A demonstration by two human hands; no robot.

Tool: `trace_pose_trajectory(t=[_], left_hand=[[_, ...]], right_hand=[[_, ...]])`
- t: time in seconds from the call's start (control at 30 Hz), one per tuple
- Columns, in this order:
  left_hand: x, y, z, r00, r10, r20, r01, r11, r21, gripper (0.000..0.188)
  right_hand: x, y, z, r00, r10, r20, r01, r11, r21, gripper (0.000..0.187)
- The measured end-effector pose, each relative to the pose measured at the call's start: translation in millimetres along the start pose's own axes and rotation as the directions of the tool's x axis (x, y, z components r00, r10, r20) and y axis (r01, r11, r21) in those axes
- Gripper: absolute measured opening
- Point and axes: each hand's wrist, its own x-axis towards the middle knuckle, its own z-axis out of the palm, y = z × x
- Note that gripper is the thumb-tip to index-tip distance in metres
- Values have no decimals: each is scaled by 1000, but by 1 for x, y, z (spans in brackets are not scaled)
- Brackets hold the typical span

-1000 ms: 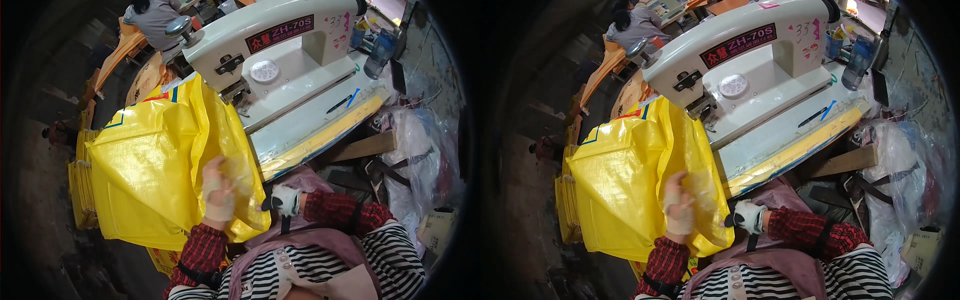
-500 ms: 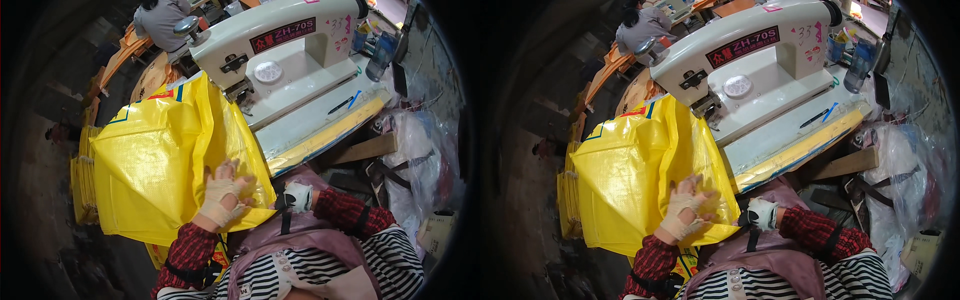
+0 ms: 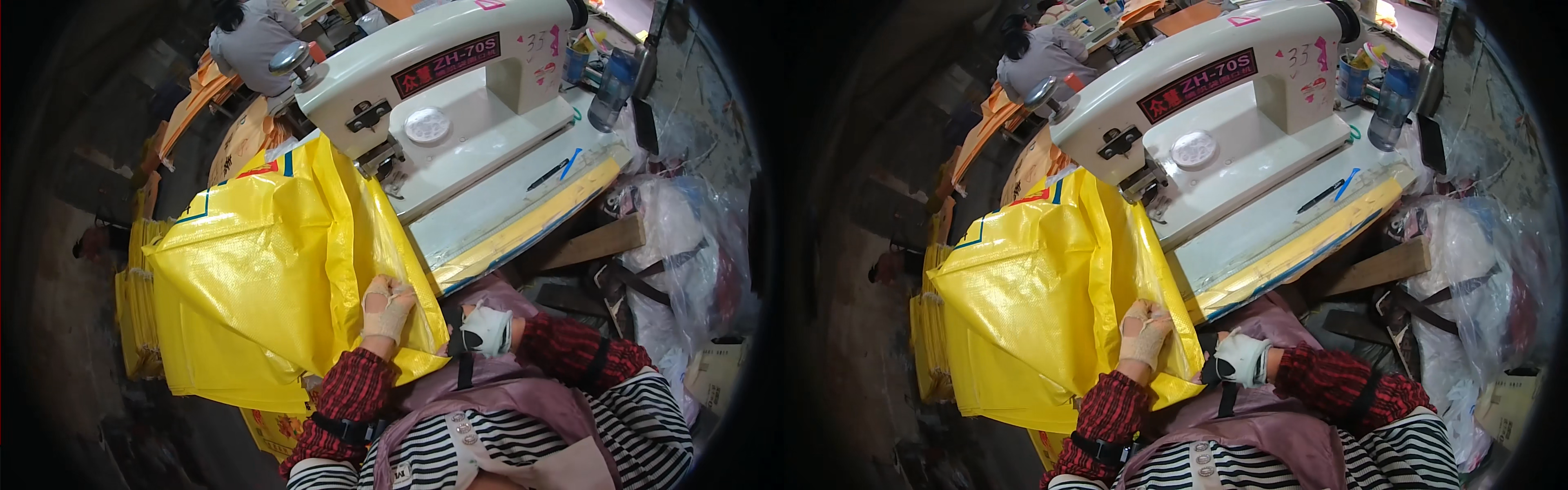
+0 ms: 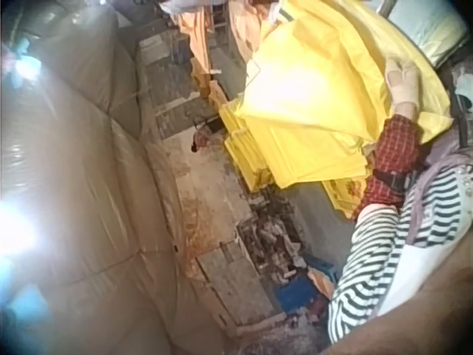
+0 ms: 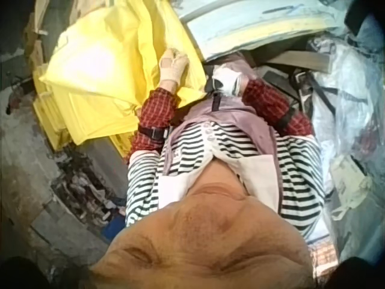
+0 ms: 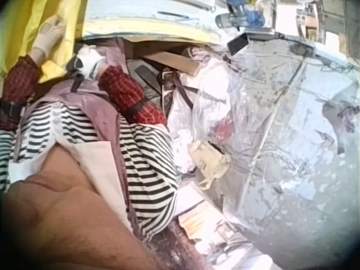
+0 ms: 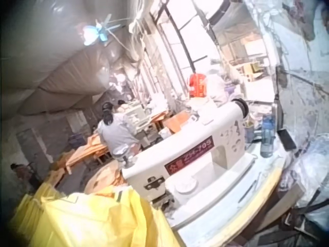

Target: Folding and stacking large yellow plastic bags at a workstation.

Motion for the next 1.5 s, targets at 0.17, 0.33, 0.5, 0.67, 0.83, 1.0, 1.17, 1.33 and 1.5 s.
trace_pose_trajectory(t=[0.17,0.33,0.5,0.67,0.83,1.0,1.17,1.33,1.5], left_hand=[[-18,54,-8,934,-165,318,319,785,-531,21],[-20,41,-6,910,-189,369,335,858,-389,13],[-26,35,3,938,230,261,-237,971,-2,13],[-35,42,-5,845,453,283,-483,874,43,18],[-50,43,-10,928,226,296,-190,971,-148,23],[-62,60,-4,758,499,420,-634,715,294,49],[-81,94,-14,603,284,745,-796,270,542,59],[-78,70,-16,229,51,972,-925,323,201,20],[-45,106,-42,293,31,956,-852,461,246,17]], right_hand=[[-24,37,13,989,146,-30,-146,989,-28,29],[10,6,-23,889,447,-101,-302,738,604,50],[35,0,-37,841,507,-190,-289,716,635,42],[36,3,-38,854,457,-249,-258,788,559,43],[33,27,-27,794,599,-108,-304,543,783,35],[22,46,-31,975,-182,-127,68,791,-608,33],[53,17,-27,809,585,-57,-571,757,-317,33],[48,29,7,791,551,-267,-609,750,-257,41],[78,21,-19,811,516,-276,-585,719,-375,38]])
